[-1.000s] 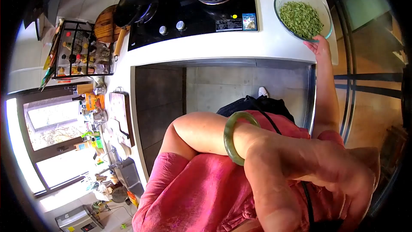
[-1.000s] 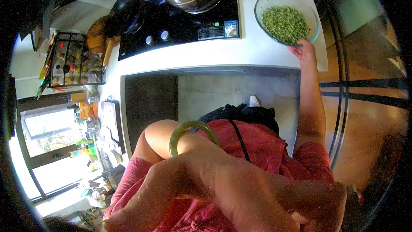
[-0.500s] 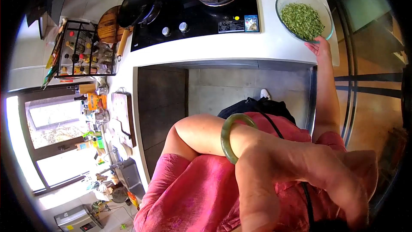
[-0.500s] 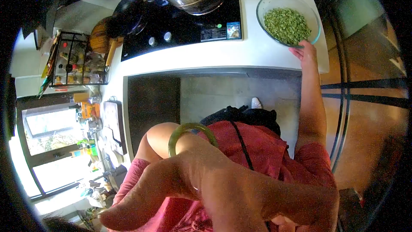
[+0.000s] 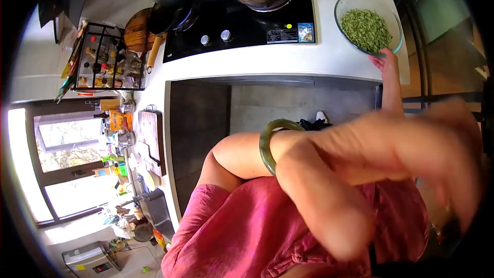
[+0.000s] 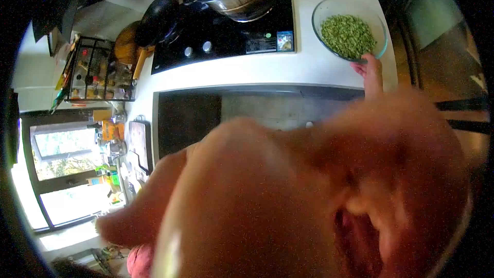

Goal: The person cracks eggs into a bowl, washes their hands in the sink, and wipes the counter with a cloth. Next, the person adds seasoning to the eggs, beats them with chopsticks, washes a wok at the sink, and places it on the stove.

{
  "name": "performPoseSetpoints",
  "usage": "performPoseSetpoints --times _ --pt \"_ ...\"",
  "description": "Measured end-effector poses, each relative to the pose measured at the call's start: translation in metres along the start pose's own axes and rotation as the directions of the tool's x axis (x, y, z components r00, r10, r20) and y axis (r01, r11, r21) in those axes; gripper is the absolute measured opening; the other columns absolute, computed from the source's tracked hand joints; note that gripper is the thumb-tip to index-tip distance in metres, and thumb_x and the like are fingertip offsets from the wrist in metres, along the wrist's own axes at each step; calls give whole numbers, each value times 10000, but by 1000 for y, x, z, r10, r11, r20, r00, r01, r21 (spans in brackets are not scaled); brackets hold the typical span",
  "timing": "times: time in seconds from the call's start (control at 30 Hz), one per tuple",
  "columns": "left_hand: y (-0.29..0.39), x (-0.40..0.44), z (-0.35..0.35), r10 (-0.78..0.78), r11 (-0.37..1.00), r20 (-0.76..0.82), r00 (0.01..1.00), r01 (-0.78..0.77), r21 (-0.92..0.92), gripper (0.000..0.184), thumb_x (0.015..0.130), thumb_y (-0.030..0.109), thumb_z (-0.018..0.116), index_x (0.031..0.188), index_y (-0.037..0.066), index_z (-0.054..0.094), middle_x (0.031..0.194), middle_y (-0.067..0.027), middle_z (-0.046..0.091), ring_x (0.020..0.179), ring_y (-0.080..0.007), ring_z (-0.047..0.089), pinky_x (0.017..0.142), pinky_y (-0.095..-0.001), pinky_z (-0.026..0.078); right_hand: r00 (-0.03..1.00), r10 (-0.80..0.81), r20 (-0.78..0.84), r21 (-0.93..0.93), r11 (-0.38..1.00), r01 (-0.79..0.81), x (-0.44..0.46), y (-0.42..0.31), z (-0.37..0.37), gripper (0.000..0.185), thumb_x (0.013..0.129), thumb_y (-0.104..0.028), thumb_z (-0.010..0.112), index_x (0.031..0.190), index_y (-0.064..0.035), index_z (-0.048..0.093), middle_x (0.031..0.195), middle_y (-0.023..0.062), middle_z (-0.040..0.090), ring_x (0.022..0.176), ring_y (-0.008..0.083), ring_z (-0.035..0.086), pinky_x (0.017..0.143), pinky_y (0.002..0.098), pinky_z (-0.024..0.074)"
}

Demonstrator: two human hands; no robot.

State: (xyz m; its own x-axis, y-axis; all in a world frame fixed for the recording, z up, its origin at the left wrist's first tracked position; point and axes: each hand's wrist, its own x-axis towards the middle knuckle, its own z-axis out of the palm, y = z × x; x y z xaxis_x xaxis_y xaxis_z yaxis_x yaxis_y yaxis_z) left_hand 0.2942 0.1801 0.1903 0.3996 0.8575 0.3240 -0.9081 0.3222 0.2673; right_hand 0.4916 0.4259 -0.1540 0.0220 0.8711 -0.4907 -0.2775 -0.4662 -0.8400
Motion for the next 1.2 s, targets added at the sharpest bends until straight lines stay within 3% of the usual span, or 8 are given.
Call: performPoseSetpoints --times 0.2,0.6,0.67,0.73,1.0,1.07,1.1,1.2 --pt "-43 20 -15 -37 997 367 930 7 82 541 810 458 502 977 -53 564 957 -148 495 956 -243 453 837 -327 327 1000 9 -3 -18 1000 -9 15 6 -6 341 780 -213 509 1041 5 483 886 210 613 746 298 651 573 315 522" --pt "-63 30 -32 -229 970 624 747 123 209 485 838 405 482 974 -52 568 958 -145 496 959 -244 453 845 -332 328 998 34 -46 -68 997 -37 15 3 -3 333 785 -228 497 1042 -20 461 910 241 601 739 331 646 620 369 535" --pt "-66 28 -27 -288 953 631 721 154 259 476 843 397 479 973 -52 568 958 -144 496 960 -245 453 846 -333 328 934 -249 256 140 966 219 38 35 -31 322 800 -240 496 1010 1 452 909 257 594 747 347 640 643 385 538" --pt "-77 31 -18 -277 957 622 732 150 249 467 847 388 476 973 -52 569 958 -144 497 961 -245 453 847 -333 328 996 10 93 36 999 -13 26 15 -14 364 816 -258 493 1035 23 416 911 282 584 751 358 635 650 399 543" --pt "-54 20 -28 -371 882 619 692 53 469 436 864 358 464 971 -52 571 958 -142 497 962 -246 453 852 -336 329 991 91 103 21 995 -93 45 23 -21 381 811 -216 476 1070 39 362 822 289 586 674 347 632 538 365 540" --pt "-35 15 -50 -344 824 713 611 -167 541 529 844 435 513 1077 -39 552 1048 -202 466 963 -310 447 898 -417 339 994 72 84 28 997 -75 27 17 -12 424 803 -196 490 1110 63 356 812 271 590 657 330 631 527 343 528" --pt "-19 -5 -49 -390 730 544 743 -110 675 516 847 410 500 1083 -44 563 1074 -196 467 997 -296 455 936 -401 299 995 72 64 34 997 -74 23 16 -10 417 804 -192 489 1108 61 358 853 282 584 677 336 630 537 349 526" --pt "22 -44 -62 -193 601 400 896 -214 770 566 815 451 534 1084 -44 581 1102 -198 472 1048 -309 451 928 -393 320 987 103 123 -18 995 -101 15 11 -13 431 800 -198 498 1120 57 361 955 313 552 768 350 621 591 358 522"
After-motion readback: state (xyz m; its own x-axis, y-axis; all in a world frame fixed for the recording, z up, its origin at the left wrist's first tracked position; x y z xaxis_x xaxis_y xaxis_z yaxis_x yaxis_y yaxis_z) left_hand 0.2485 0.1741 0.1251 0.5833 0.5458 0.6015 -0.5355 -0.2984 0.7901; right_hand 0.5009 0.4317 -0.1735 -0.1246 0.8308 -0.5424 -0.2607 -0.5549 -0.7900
